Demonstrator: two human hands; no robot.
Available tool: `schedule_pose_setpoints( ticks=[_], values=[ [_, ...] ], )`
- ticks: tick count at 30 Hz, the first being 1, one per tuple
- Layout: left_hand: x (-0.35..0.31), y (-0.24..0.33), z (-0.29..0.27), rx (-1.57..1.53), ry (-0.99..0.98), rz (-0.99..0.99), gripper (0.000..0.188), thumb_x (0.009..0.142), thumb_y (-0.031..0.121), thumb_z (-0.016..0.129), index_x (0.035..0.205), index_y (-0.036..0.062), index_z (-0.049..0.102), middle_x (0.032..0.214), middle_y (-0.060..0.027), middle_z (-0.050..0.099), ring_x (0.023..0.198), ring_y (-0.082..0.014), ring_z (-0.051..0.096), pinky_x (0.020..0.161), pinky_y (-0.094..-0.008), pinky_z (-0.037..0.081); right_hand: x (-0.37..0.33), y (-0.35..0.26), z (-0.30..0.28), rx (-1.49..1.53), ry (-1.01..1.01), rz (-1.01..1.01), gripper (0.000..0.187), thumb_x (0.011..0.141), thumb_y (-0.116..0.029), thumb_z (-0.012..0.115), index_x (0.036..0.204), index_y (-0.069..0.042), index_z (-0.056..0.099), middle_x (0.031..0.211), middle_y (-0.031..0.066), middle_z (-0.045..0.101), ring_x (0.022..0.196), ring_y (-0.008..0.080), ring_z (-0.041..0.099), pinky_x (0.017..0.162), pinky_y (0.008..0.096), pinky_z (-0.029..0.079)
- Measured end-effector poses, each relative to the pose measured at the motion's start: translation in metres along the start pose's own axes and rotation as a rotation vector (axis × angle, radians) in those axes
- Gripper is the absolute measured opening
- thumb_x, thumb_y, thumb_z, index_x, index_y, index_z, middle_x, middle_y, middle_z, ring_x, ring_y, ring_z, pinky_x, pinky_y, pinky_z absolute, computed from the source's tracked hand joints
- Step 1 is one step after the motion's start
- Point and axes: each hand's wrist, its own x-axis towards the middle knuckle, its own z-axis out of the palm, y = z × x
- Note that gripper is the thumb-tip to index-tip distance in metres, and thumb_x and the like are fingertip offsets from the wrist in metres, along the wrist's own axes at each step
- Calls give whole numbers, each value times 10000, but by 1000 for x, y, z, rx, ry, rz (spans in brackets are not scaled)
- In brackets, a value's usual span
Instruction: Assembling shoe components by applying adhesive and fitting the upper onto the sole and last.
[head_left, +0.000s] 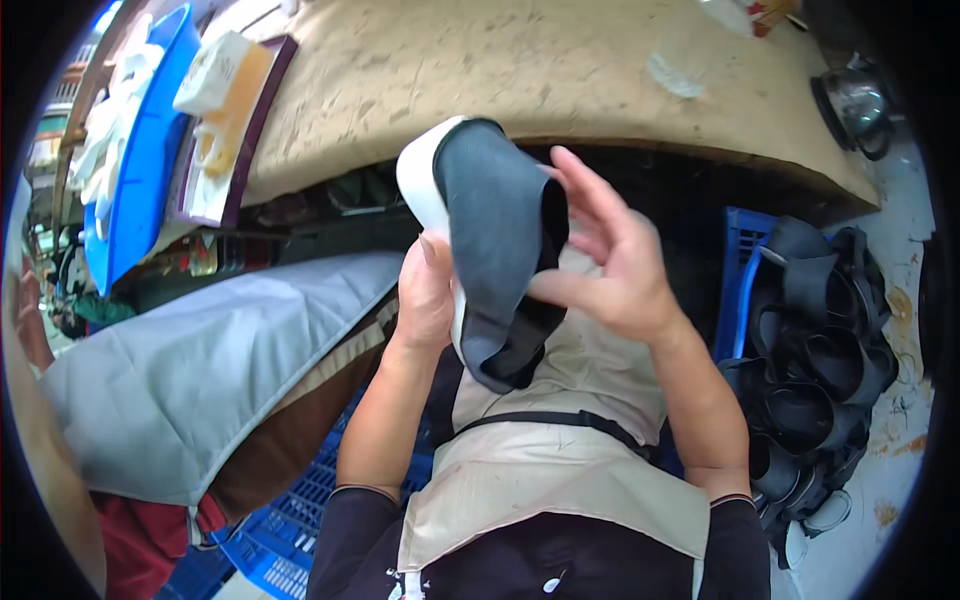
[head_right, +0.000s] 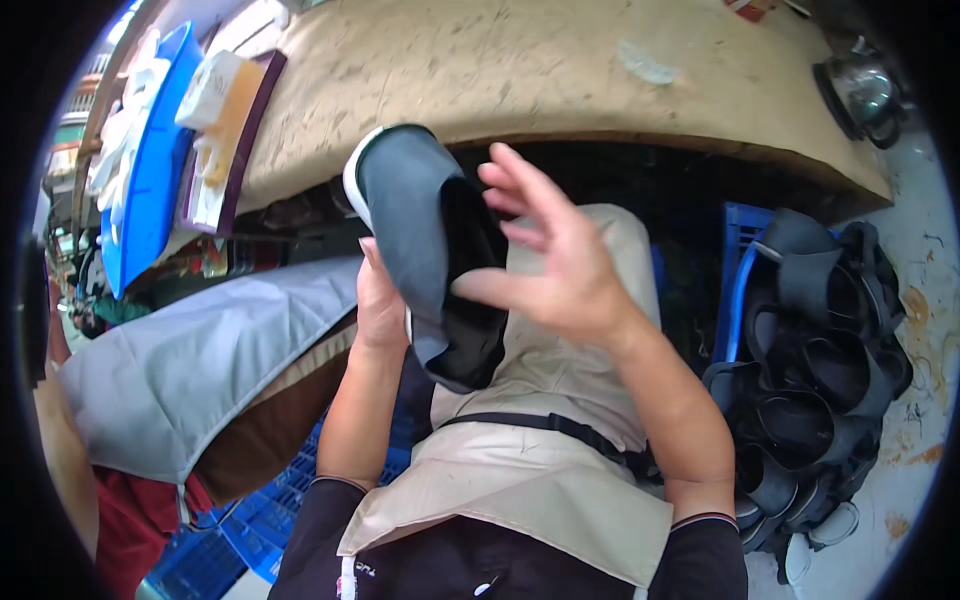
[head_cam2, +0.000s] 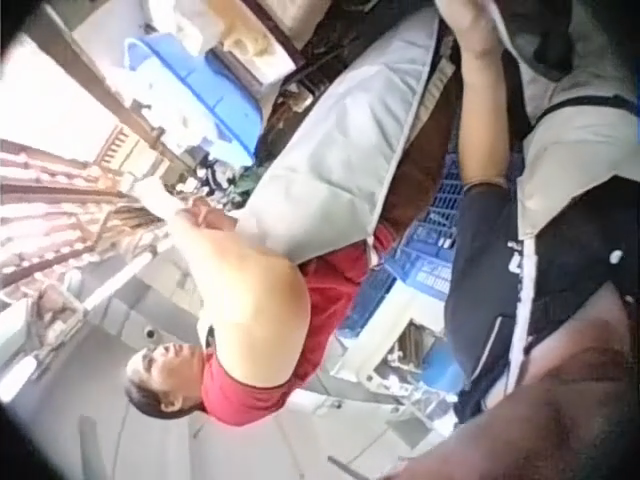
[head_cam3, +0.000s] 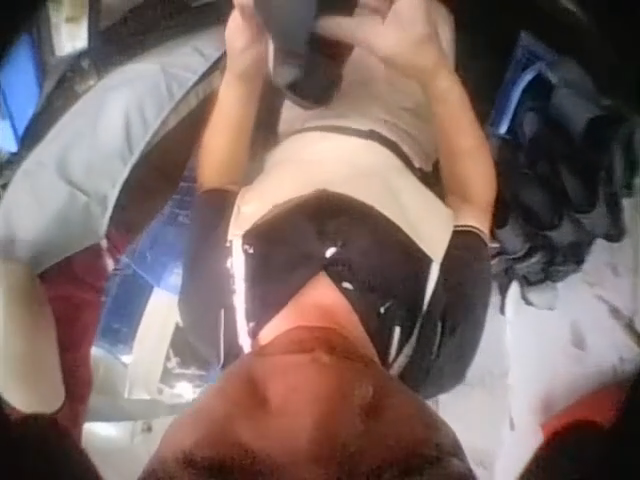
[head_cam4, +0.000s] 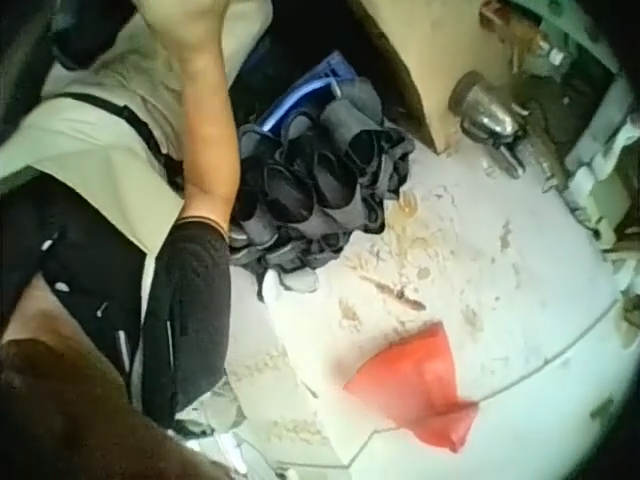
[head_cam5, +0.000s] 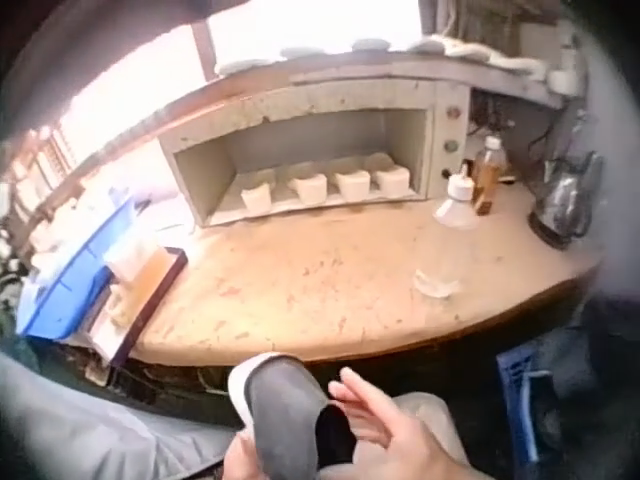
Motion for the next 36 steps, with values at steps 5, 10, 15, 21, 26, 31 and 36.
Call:
schedule_pose_setpoints(
  ticks=[5,10,15,21,26,31,36],
  values=[
    [3,-5,52,262,-55,263,735,966,286,718,1529,-13,351,1406,-185,567,1236,-259,585,1052,-349,466,8,3,-12,-577,71,-324,558,789,79,718,1337,32,623,1160,177,722,885,248,718,756,310,567],
    [17,-6,57,588,38,306,761,895,81,718,1555,8,346,1427,-192,556,1269,-298,568,1096,-358,433,0,7,-15,-874,148,-513,489,779,-11,792,1249,35,665,1071,179,739,831,283,720,683,337,560],
    [25,-3,48,588,166,253,730,873,-5,646,1549,-1,372,1426,-182,565,1270,-291,568,1107,-348,415,16,-22,-28,-801,-44,-453,511,743,-7,809,1235,43,682,1045,173,755,853,268,717,735,312,565],
    [11,24,57,406,212,149,686,867,-22,629,1522,-16,427,1406,-160,595,1263,-262,573,1102,-333,413,79,-78,-97,-557,507,-532,732,901,-60,754,1528,15,382,1469,178,531,1294,267,540,1124,388,411],
    [-11,46,58,430,148,169,667,860,-28,625,1505,-19,457,1383,-146,621,1249,-249,581,1092,-326,423,149,-69,-144,-663,421,-449,909,872,-215,835,1564,-7,285,1436,213,542,1324,290,532,1121,397,410],
    [-33,60,46,581,215,153,676,842,-32,633,1499,-17,473,1398,-147,621,1246,-250,590,1091,-330,428,156,-83,-126,-711,371,-311,840,884,-217,826,1526,-12,326,1375,209,583,1239,294,600,1059,379,464],
    [-44,66,44,683,198,181,705,807,-42,658,1491,5,496,1386,-147,640,1237,-256,611,1082,-326,439,145,-106,-126,-854,215,-410,781,841,-189,852,1464,-19,413,1312,176,628,1115,292,656,976,365,508]
  ],
)
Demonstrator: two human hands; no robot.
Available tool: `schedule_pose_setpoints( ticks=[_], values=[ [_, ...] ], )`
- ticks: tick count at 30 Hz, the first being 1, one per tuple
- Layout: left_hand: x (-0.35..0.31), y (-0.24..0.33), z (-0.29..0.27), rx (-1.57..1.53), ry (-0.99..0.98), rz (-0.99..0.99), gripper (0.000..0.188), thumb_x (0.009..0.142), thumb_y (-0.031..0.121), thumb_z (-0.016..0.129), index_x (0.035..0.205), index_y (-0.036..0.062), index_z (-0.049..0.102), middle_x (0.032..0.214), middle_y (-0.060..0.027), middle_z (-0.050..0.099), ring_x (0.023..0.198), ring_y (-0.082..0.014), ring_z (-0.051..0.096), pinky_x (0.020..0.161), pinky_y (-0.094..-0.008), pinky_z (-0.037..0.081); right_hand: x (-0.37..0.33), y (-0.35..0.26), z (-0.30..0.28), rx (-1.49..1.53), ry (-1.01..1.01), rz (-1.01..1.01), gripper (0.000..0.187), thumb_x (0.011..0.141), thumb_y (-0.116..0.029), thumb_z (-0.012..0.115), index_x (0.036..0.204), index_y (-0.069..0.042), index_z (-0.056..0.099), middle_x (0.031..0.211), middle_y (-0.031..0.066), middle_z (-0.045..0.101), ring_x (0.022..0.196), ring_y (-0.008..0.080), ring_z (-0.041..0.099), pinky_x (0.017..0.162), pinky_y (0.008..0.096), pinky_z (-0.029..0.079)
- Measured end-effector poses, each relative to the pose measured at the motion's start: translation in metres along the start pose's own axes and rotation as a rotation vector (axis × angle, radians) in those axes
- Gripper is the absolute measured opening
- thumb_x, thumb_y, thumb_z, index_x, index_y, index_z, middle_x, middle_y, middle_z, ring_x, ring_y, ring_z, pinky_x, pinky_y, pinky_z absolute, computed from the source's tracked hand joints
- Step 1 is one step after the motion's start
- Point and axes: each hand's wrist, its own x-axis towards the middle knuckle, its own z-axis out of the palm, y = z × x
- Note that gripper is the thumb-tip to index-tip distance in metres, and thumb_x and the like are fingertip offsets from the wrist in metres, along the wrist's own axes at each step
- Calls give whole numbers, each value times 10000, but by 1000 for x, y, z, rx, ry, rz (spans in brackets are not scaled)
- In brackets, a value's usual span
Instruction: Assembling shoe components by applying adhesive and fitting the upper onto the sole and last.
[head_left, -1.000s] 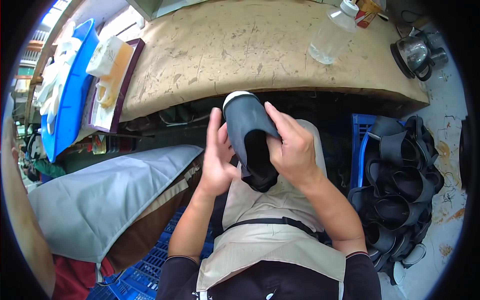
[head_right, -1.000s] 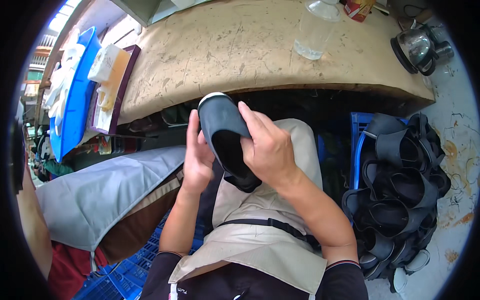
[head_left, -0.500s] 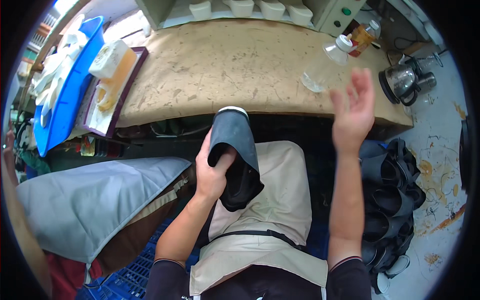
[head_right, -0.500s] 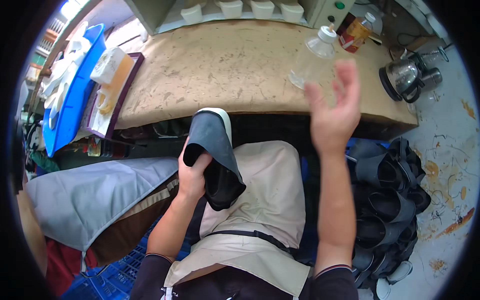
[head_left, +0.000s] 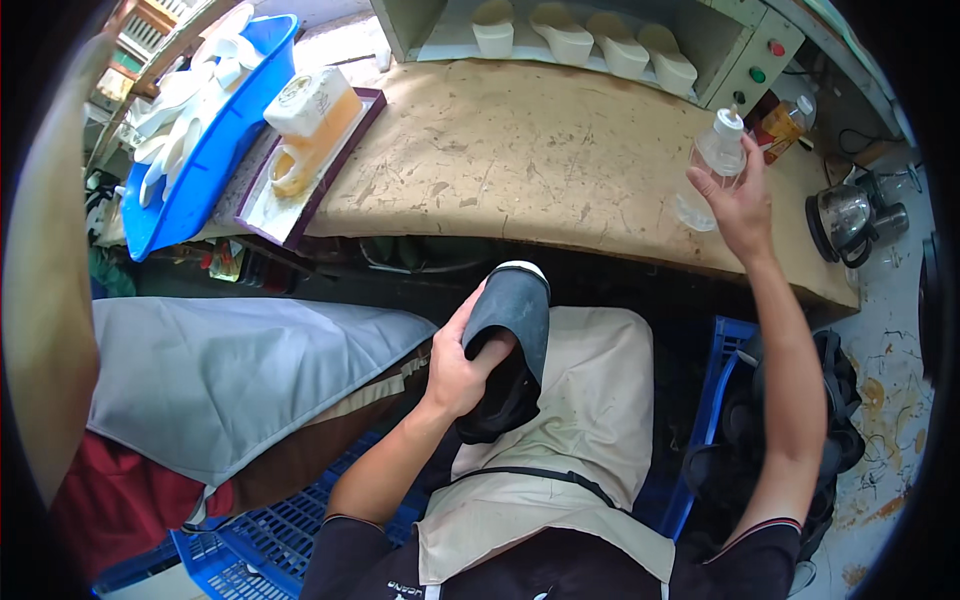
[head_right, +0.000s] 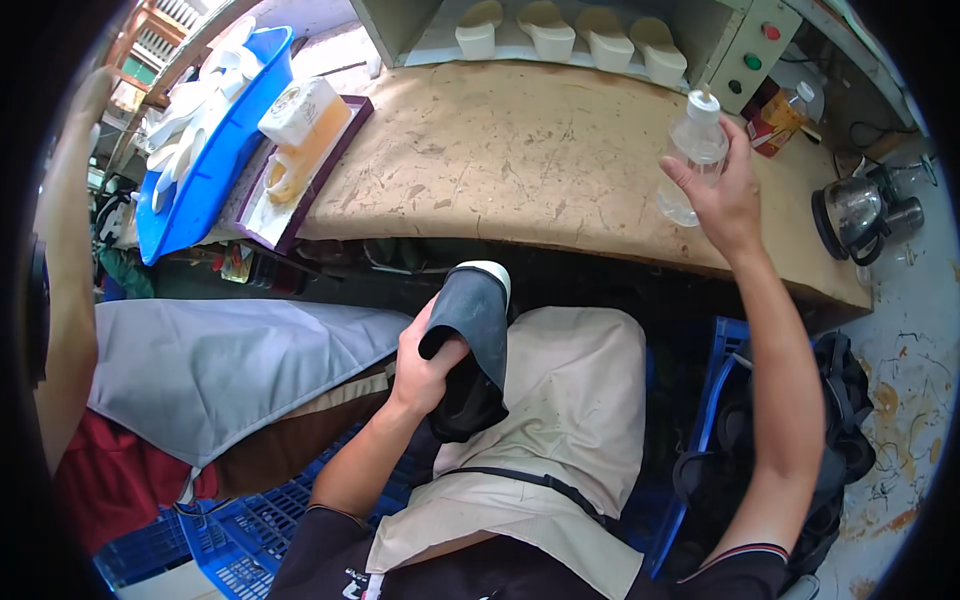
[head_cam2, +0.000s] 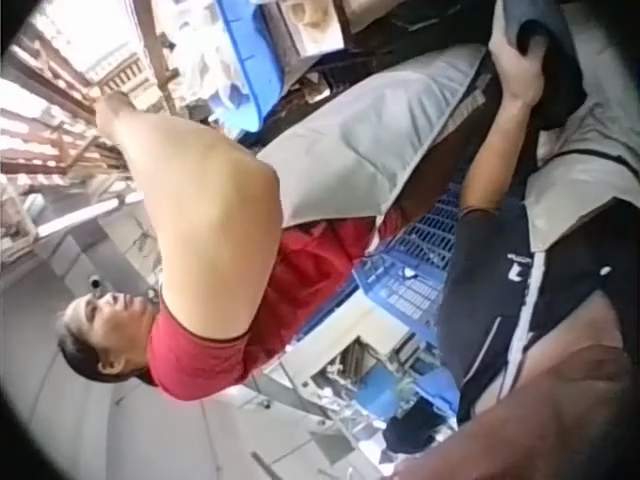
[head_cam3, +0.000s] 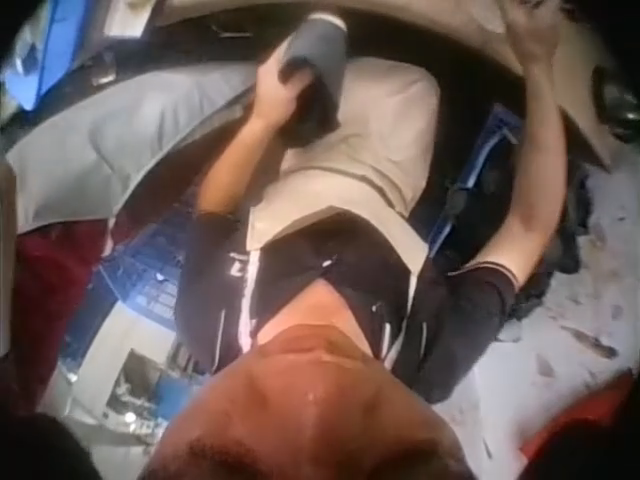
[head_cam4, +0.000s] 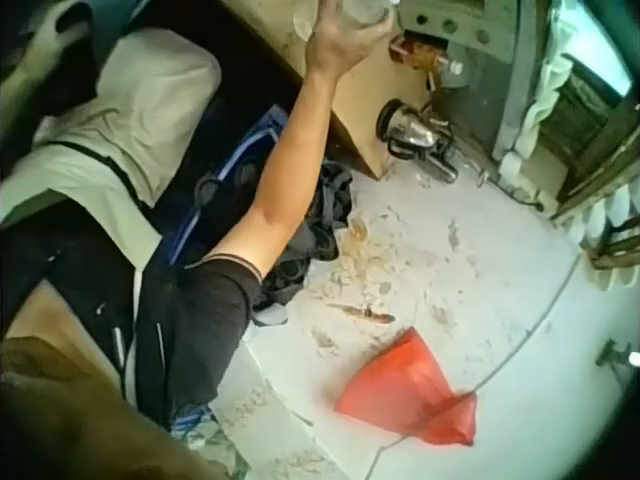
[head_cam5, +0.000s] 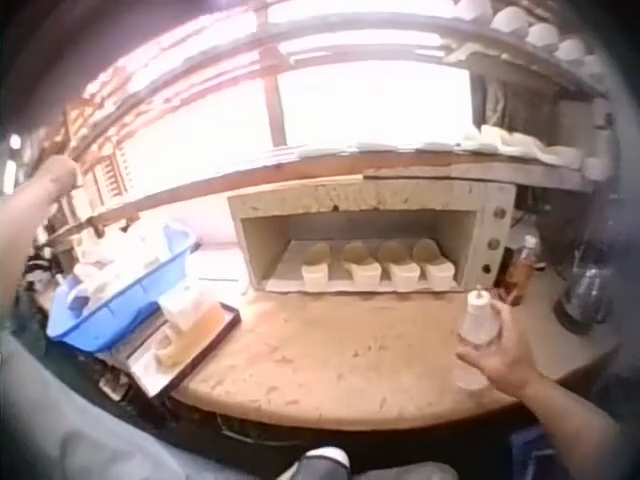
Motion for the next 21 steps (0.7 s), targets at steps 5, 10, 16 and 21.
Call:
schedule_pose_setpoints(
  ticks=[5,10,16,21],
  values=[
    [5,-1,-5,166,23,6,717,795,-59,677,1486,17,503,1385,-167,641,1225,-274,634,1067,-330,461,-10,-49,-26,-121,-342,-146,763,760,-141,883,1409,-29,497,1289,130,644,1077,269,654,945,354,510],
    [14,-11,-3,216,-8,8,717,792,-63,692,1481,9,506,1399,-164,634,1234,-278,632,1064,-329,464,-54,-64,-27,-293,-501,-416,776,609,-91,894,1321,-62,585,1213,107,649,1008,288,633,914,359,507],
    [21,-22,2,310,-5,45,730,784,-68,705,1482,12,507,1407,-165,631,1245,-282,630,1064,-331,465,-84,-68,-10,-426,-649,-527,814,566,-110,900,1321,-81,596,1133,95,628,947,284,597,860,362,499],
    [21,-31,5,354,-3,70,739,775,-62,727,1479,18,514,1408,-167,632,1244,-293,635,1056,-337,475,-90,-64,-7,-489,-689,-597,801,560,-131,905,1305,-89,613,1063,73,592,909,259,550,814,361,481]
  ],
)
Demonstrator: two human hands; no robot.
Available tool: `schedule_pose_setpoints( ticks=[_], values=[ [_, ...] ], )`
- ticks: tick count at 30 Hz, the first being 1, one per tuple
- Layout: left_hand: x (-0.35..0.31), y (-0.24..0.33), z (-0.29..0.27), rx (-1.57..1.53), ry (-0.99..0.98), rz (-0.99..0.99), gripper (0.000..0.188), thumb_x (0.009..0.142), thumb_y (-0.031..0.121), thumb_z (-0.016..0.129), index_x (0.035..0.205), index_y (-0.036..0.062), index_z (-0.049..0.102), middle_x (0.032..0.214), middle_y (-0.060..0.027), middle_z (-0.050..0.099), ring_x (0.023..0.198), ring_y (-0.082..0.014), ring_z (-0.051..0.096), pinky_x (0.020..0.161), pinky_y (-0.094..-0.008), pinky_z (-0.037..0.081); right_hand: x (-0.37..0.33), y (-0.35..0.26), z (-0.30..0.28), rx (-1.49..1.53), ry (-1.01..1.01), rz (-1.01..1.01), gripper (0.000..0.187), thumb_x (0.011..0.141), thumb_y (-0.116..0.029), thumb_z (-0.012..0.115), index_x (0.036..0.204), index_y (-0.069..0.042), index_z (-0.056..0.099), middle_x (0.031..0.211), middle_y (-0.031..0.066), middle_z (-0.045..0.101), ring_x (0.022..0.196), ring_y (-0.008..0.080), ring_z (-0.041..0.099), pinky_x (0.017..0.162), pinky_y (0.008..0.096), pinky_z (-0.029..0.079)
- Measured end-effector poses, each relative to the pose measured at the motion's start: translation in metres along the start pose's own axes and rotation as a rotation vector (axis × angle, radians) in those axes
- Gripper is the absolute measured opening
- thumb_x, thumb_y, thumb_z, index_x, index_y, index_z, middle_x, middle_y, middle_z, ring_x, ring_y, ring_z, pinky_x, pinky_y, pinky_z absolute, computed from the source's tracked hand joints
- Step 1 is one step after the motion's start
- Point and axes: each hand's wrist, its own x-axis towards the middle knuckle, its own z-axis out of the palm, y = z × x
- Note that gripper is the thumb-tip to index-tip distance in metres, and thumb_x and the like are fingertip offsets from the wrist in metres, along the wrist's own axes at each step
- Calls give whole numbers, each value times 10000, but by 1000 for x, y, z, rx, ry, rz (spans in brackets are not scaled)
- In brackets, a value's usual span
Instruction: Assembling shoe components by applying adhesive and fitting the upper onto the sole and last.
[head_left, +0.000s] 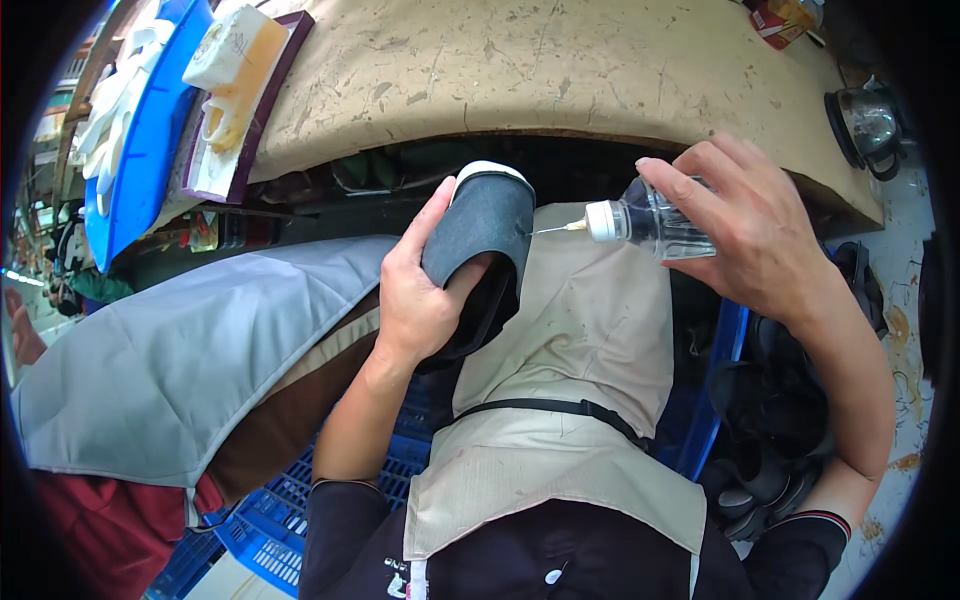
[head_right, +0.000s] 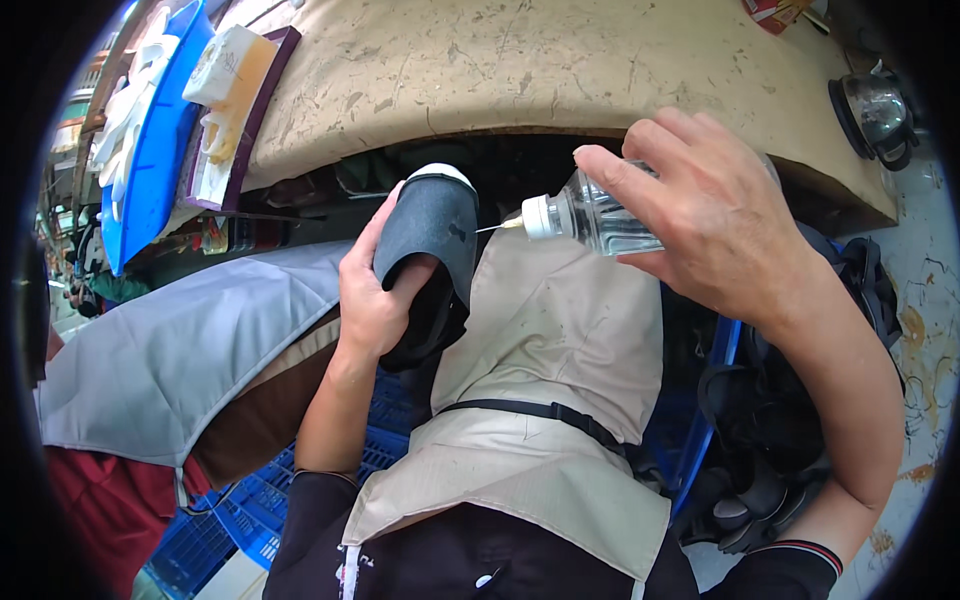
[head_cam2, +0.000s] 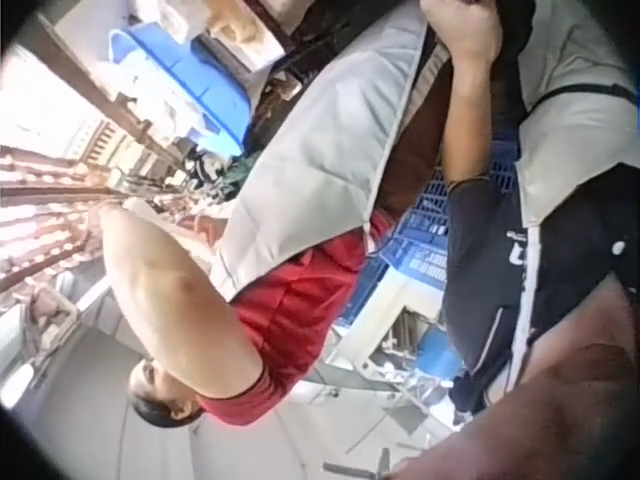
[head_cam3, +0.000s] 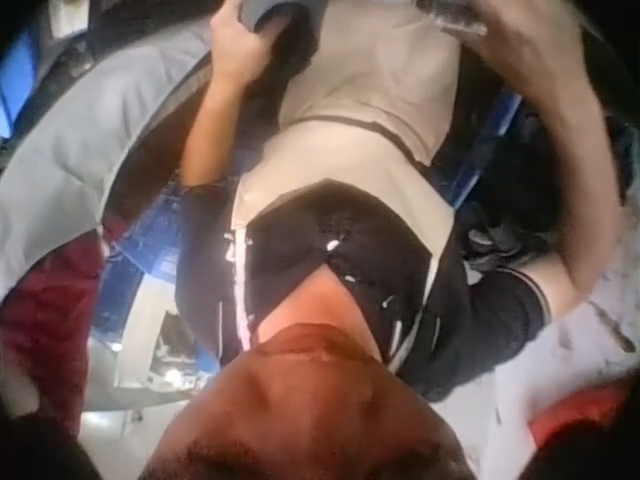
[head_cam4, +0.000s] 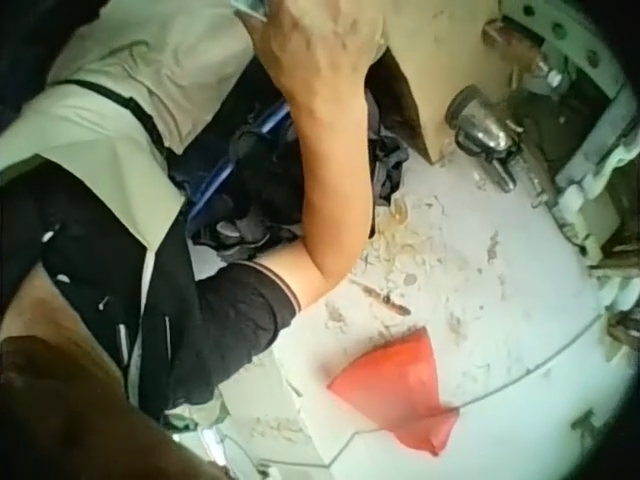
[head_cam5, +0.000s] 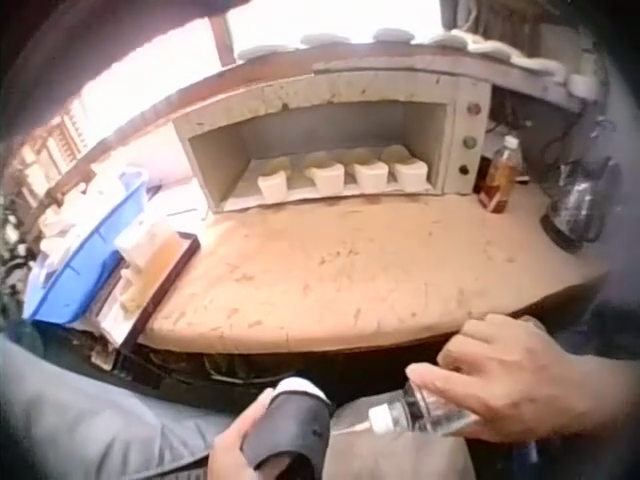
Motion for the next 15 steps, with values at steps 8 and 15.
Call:
schedule_pose_setpoints(
  ticks=[8,15],
  values=[
    [-2,-7,1,142,-9,75,741,771,-70,732,1475,18,519,1412,-175,625,1231,-297,640,1050,-342,484,-3,0,1,-61,35,4,775,509,-132,928,1223,-115,627,995,42,558,885,228,515,804,345,448],
    [-3,-10,-2,228,-18,82,751,759,-44,768,1468,19,528,1387,-184,640,1200,-300,659,1022,-339,505,0,-3,-4,-70,49,-4,767,494,-137,939,1197,-122,631,981,34,554,881,221,511,802,340,442]
  ],
)
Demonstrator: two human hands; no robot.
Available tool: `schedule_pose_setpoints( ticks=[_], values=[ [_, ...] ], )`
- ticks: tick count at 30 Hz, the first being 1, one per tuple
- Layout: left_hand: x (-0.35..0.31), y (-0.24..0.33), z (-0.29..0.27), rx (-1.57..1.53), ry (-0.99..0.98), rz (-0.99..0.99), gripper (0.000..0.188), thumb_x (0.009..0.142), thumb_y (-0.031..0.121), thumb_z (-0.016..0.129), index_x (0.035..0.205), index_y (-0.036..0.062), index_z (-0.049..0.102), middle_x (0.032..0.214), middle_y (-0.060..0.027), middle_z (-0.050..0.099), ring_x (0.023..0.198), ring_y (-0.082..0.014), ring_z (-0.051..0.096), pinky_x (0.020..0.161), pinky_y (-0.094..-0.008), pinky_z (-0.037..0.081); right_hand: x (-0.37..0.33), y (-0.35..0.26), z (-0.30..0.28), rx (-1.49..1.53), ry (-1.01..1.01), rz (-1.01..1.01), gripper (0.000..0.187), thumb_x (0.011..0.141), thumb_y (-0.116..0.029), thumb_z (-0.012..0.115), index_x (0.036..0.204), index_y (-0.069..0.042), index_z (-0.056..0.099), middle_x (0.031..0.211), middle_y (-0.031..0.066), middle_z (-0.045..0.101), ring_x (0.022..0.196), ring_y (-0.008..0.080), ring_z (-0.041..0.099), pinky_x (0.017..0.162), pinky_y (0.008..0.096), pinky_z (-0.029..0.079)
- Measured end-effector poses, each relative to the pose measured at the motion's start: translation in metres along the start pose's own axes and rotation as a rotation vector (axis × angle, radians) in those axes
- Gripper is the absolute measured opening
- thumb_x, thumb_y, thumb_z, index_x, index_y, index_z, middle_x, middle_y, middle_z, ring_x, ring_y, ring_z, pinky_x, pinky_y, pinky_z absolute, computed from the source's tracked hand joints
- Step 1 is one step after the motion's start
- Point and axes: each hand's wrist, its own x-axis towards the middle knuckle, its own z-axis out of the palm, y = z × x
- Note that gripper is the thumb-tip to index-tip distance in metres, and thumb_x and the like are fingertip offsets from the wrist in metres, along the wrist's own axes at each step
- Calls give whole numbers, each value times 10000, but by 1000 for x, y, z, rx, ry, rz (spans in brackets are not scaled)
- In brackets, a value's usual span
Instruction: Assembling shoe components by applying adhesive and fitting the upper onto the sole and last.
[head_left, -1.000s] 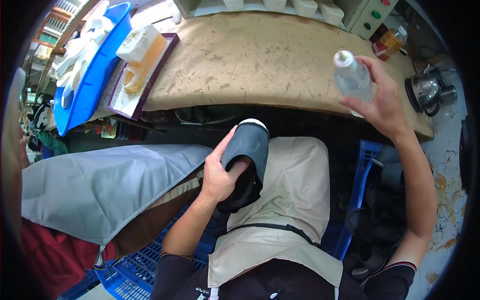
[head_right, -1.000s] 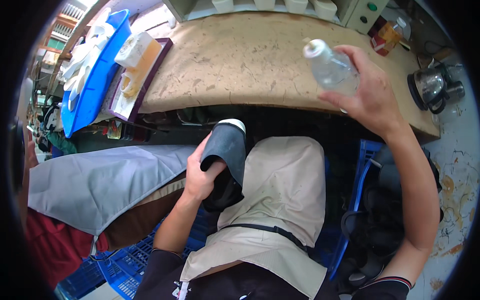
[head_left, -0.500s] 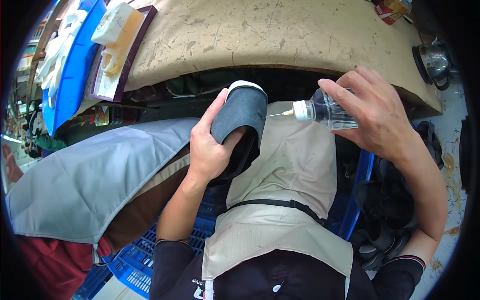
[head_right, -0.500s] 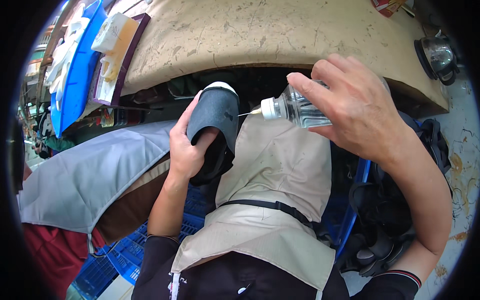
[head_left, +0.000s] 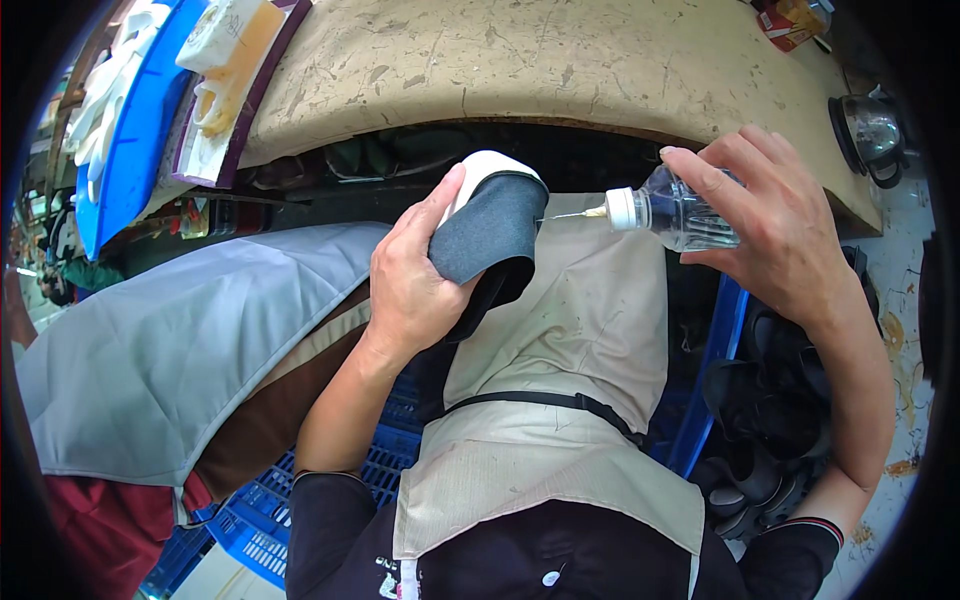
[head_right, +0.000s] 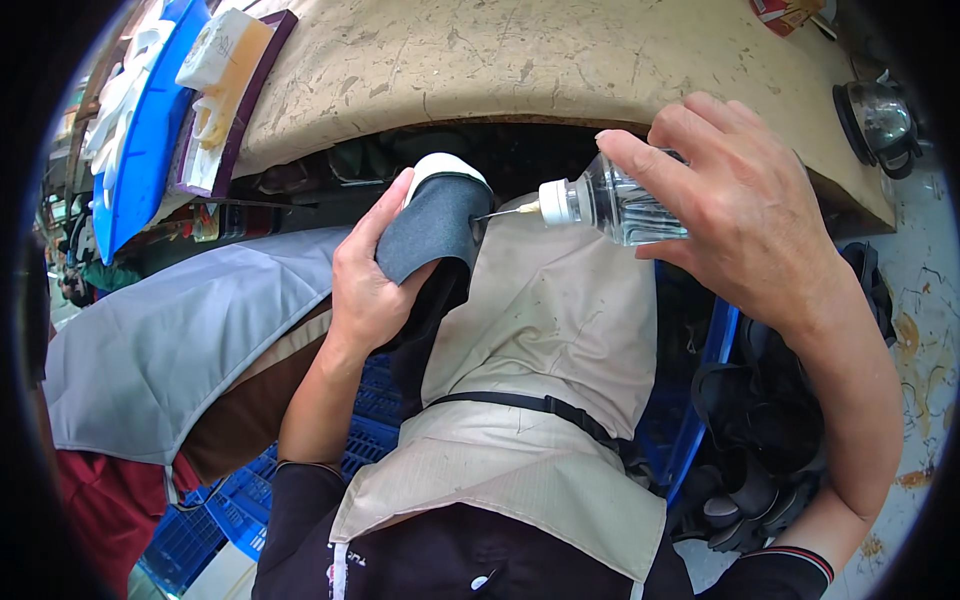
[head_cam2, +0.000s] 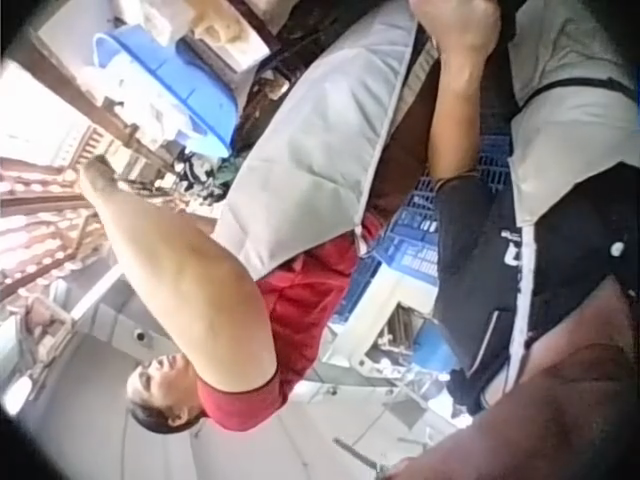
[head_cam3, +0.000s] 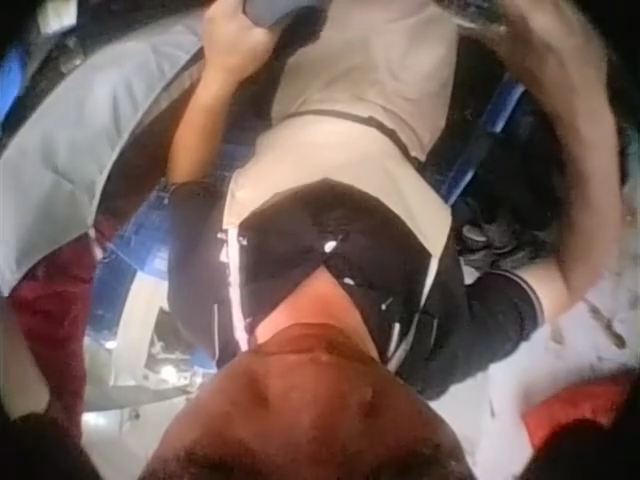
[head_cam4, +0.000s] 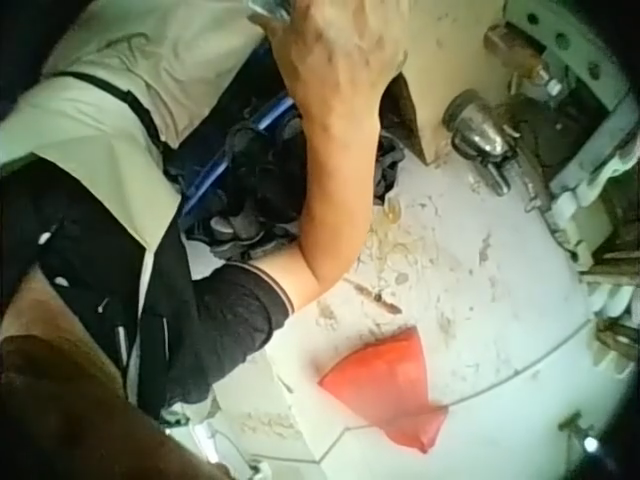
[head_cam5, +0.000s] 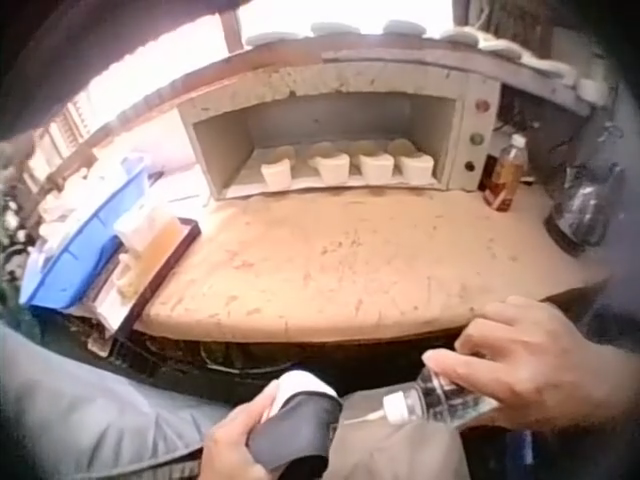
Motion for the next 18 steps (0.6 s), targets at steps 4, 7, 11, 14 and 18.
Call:
schedule_pose_setpoints(
  ticks=[4,7,11,14,18],
  values=[
    [-1,-2,1,134,61,138,725,715,10,769,1416,29,584,1163,-181,721,956,-306,715,851,-360,565,1,-4,-4,5,-75,20,890,463,-102,937,1300,-112,636,1024,43,588,897,239,527,814,360,456],
    [-1,1,-2,149,30,111,740,720,16,794,1427,26,576,1188,-188,713,980,-300,712,876,-352,558,3,-7,-4,8,-73,13,888,465,-100,938,1300,-114,636,1024,41,592,897,238,528,813,360,456],
    [-5,0,-4,168,2,90,755,727,27,819,1439,27,568,1199,-192,710,989,-289,709,890,-344,553,6,-13,-3,10,-75,6,886,467,-97,940,1300,-117,636,1026,40,596,898,237,530,812,359,456],
    [-8,-5,-4,177,11,117,751,732,46,823,1439,34,572,1155,-182,720,943,-278,708,861,-344,555,9,-18,-1,2,-86,10,885,469,-91,942,1299,-120,635,1028,42,599,901,237,532,814,358,456],
    [-12,-5,-4,189,39,136,710,730,44,787,1412,28,590,1121,-170,725,906,-280,708,814,-342,557,14,-26,-1,-7,-79,-8,882,473,-88,944,1298,-123,635,1028,41,599,905,236,535,816,358,458]
  ],
)
